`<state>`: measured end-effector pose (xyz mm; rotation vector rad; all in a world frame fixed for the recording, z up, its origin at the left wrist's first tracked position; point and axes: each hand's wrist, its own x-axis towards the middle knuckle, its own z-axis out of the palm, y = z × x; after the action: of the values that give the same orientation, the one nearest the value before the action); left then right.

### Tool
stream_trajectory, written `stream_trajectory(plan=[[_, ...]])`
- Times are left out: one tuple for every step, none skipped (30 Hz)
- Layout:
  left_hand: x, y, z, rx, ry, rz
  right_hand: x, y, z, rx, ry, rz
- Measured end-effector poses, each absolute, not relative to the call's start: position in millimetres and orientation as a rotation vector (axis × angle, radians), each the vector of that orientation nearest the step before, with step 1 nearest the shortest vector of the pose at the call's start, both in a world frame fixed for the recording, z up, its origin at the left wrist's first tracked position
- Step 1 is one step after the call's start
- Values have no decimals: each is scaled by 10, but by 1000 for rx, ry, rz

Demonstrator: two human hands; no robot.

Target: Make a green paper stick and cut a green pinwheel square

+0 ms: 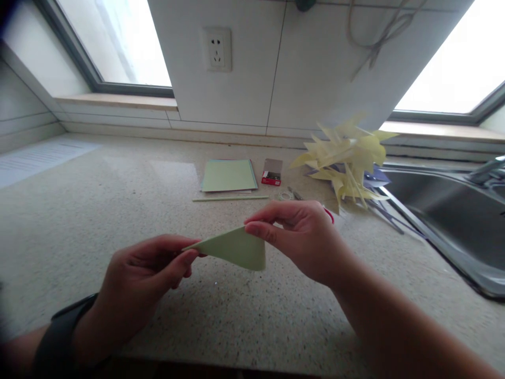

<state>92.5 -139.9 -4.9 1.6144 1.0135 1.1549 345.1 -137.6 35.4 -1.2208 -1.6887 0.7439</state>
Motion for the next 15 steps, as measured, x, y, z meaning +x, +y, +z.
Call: stream_trajectory(plan=[[925,-1398,-46,1604,1013,1148,3452,-1370,349,-1221,-1692,739],[926,-1396,-46,1593,1012,1143,3453,-1365,344,-1224,-1692,736],[926,-1394,-47,1584,1010,1140,3455,-1362,340,-1230,-1689,735],[926,-1393,-49,1574,1008,1142,3458,-1360,336,-1240,-1685,736],[926,-1392,-51,1567,1006,1143,3461,-1360,334,-1252,-1681,739],[927,-1392,-52,1562,1004,1146,3463,-1361,332,-1262,-1676,743],[929,-1392,-52,1560,1000,1148,3465,-1364,331,-1270,-1671,749],[932,-1392,-51,1561,998,1146,3466,-1366,331,-1275,-1665,757],[935,-1392,-49,1562,993,1148,3467,-1369,331,-1277,-1661,767],[938,-1392,-47,1559,989,1147,3466,-1371,331,-1277,-1657,776],[941,-1392,-44,1554,987,1147,3465,-1374,331,-1277,-1653,786],[943,-1392,-42,1545,984,1144,3465,-1377,331,-1279,-1650,792],[944,-1392,-40,1536,981,1143,3464,-1380,331,-1282,-1651,794],[944,-1391,-39,1528,979,1141,3463,-1382,332,-1286,-1653,790],[944,-1390,-37,1524,978,1140,3463,-1384,333,-1292,-1656,784]])
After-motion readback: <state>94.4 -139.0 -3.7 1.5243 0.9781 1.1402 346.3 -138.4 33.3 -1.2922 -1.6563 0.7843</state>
